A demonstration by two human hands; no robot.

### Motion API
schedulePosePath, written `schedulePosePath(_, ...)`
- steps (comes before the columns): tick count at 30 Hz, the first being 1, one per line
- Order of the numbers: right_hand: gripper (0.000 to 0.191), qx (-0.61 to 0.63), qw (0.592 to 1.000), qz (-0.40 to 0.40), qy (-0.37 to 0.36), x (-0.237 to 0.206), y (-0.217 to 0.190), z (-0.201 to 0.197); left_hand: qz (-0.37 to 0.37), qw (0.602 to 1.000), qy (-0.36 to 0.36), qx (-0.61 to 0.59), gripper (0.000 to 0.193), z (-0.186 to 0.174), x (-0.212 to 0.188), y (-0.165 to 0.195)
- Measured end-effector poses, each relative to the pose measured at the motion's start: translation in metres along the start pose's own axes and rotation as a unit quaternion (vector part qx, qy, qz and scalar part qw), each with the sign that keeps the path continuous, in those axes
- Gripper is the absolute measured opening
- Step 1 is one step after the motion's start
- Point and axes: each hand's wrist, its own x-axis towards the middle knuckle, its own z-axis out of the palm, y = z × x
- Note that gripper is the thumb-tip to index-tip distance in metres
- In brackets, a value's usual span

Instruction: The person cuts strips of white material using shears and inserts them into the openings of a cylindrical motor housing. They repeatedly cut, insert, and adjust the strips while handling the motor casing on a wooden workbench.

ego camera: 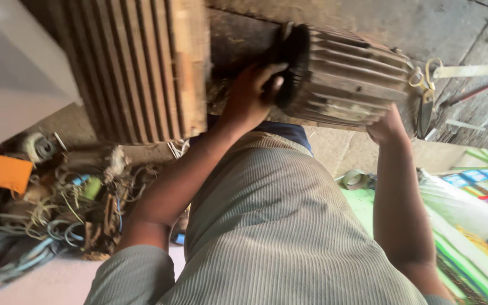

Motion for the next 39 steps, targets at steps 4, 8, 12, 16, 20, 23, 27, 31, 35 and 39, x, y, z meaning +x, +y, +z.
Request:
schedulePosePath(4,0.026,0.011,0.996,-0.020,0.085,0.010,0.012,0.019,-0.010,0.999,0.002,0.044,0.022,-0.002,0.000,0.014)
schedulePosePath(8,0.022,0.014,0.993,-0.091,0.073,0.018,0.018,0.054,-0.046,0.996,-0.027,0.072,0.023,-0.008,0.006,0.018)
schedulePosePath(12,0.029,-0.101,0.967,-0.235,0.017,0.016,0.000,0.059,-0.053,0.993,-0.001,0.106,0.031,-0.009,0.004,0.014)
schedulePosePath(16,0.036,-0.213,0.918,-0.316,-0.109,0.021,-0.027,0.039,-0.101,0.990,0.095,0.010,0.043,0.004,-0.001,0.014)
schedulePosePath(20,0.037,-0.217,0.934,-0.222,-0.178,0.031,-0.037,0.021,-0.222,0.954,0.174,-0.106,0.063,0.015,-0.010,0.009)
schedulePosePath(23,0.052,-0.160,0.912,-0.336,-0.174,0.032,-0.027,0.018,-0.216,0.948,0.228,-0.058,0.074,0.018,-0.018,0.000)
schedulePosePath(27,0.052,-0.196,0.885,-0.409,-0.104,0.029,-0.007,0.030,-0.166,0.949,0.251,-0.094,0.076,0.022,-0.018,-0.003)
schedulePosePath(31,0.053,-0.153,0.907,-0.382,-0.088,0.027,0.002,0.042,-0.153,0.957,0.181,-0.170,0.082,0.021,-0.027,0.016)
schedulePosePath(35,0.041,-0.179,0.923,-0.335,-0.058,0.028,-0.002,0.056,-0.154,0.961,0.124,-0.193,0.089,0.022,-0.029,0.029)
schedulePosePath(39,0.045,-0.251,0.893,-0.371,-0.049,0.033,-0.010,0.058,-0.171,0.955,0.162,-0.180,0.091,0.021,-0.028,0.024)
